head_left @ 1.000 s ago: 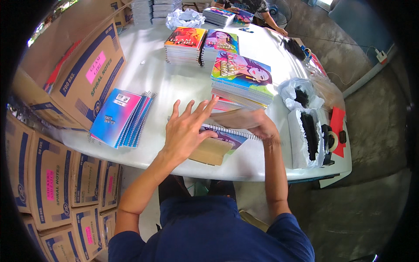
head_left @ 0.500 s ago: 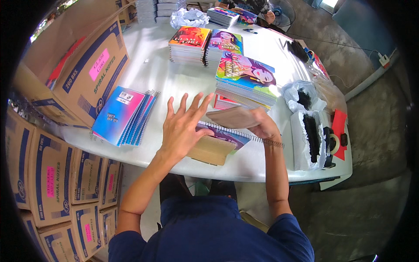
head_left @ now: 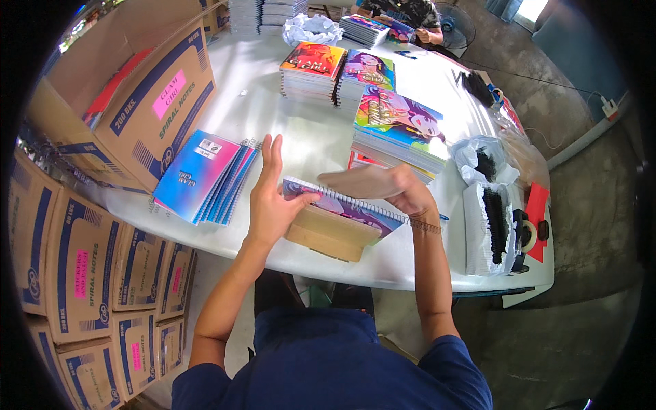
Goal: The person assembles spiral notebooks by inserting wire coils into pre-punched holes in paper stacks and covers held in a jig, then uses wire cutters to trim the coils.
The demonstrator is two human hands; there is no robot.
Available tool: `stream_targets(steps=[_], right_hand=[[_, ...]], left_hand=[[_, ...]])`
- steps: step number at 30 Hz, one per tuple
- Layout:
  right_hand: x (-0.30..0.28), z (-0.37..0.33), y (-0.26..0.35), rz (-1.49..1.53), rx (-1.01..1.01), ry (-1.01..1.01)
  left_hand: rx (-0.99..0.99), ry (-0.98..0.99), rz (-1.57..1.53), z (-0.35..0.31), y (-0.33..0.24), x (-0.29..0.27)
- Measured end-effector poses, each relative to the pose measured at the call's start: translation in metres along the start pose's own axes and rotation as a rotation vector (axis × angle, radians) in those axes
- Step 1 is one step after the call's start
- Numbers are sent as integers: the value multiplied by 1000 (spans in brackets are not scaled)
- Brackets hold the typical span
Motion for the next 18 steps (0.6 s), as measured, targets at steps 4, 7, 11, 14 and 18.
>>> stream_targets(steps=[4, 7, 11, 14, 18], right_hand=[[2, 7, -11, 177, 155, -126], [18, 11, 17, 371, 105, -90], [22, 23, 17, -20, 176, -86], [23, 19, 16, 332, 94, -126], [18, 37, 9, 23, 146, -98]], left_hand=[[-257, -10, -333, -6, 23, -4], [-253, -53, -404, -9, 29, -1], [-210, -68, -398, -11, 34, -4], [-240, -64, -434, -11, 31, -1], [-254, -90, -466, -11, 31, -2]])
Point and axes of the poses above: each hand's wrist, its own z-axis towards the middle knuckle, its own x-axis out of the palm, y = z × x, the point moved 5 cm from there along z, towards the middle knuckle, and after that the axes turned 7 degrees about x, right-handed, at the moved point
